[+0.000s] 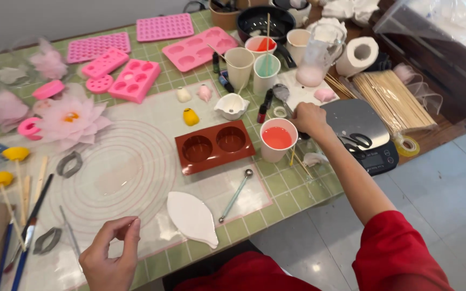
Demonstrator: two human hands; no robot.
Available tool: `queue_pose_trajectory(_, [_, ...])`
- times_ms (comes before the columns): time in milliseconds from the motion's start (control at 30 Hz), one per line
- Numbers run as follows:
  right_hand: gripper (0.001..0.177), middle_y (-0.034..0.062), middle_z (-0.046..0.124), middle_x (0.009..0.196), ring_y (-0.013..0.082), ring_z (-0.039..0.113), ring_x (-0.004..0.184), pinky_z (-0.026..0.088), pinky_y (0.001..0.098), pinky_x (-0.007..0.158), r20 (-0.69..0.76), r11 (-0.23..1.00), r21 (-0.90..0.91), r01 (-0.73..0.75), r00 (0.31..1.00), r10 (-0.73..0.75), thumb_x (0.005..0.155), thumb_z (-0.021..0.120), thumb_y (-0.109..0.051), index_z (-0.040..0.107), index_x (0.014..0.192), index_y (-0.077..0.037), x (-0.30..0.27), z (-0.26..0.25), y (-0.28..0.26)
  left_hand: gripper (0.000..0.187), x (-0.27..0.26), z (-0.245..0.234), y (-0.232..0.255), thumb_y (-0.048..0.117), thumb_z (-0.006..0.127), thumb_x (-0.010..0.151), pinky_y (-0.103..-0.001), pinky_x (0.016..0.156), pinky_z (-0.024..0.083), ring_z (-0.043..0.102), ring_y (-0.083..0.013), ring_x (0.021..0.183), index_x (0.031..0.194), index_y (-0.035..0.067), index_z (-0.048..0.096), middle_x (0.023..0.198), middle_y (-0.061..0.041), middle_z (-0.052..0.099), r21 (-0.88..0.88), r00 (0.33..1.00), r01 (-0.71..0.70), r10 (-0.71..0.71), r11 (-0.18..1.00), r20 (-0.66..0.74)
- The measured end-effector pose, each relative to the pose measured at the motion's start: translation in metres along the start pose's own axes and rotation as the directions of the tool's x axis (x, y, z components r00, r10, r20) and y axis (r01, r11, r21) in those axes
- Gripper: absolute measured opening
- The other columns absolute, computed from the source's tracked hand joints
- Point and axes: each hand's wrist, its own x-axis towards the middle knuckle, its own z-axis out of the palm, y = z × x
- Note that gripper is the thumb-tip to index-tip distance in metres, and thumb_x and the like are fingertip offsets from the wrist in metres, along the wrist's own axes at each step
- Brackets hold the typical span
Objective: The recorder is seen mixing colored wax and preparing silicone molds for candle making.
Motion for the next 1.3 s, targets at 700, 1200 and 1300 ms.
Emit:
queue_pose_trajectory(700, [0.017,-0.0036,0.048,0.082,0.0110,0.043,0.076,0.036,0.0269,0.071,0.126,-0.509,0.769,-0.387,0.873,-0.472,0.112,0.059,-0.021,0.060,0.102,-0.007,-0.124,-0.079,0.015,0.010,0.007,0.029,0.046,0.010,0.072,0.090,-0.024,0.063,0.051,0.063,-0.0078,0.065,0.094,0.002,0.075,0.070,-0.002,0.069,-0.355,0.964,0.174,-0.085,0.919,0.253])
queue_pose_trajectory(1200, [0.021,0.0050,0.076,0.086,0.0101,0.064,0.070,0.051,0.0270,0.063,-0.373,0.472,0.766,0.437,0.899,-0.228,0.090,0.072,-0.006,0.076,0.111,-0.002,-0.242,-0.038,-0.223,0.028,0.024,0.076,0.098,0.019,0.075,0.087,-0.026,0.060,0.054,0.069,-0.0111,0.072,0.112,0.008,0.077,0.095,-0.003,0.071,-0.393,0.948,0.246,-0.136,0.886,0.288])
queue_pose_trajectory(1300, [0.024,0.0101,0.077,0.090,0.0147,0.065,0.073,0.052,0.0305,0.065,-0.445,0.527,0.662,0.534,0.845,-0.297,0.088,0.073,-0.004,0.074,0.112,-0.001,-0.254,-0.029,-0.239,0.023,0.019,0.073,0.076,0.014,0.075,0.087,-0.027,0.061,0.052,0.069,-0.0123,0.075,0.107,0.004,0.077,0.098,-0.004,0.068,-0.441,0.977,0.169,-0.092,0.881,0.190])
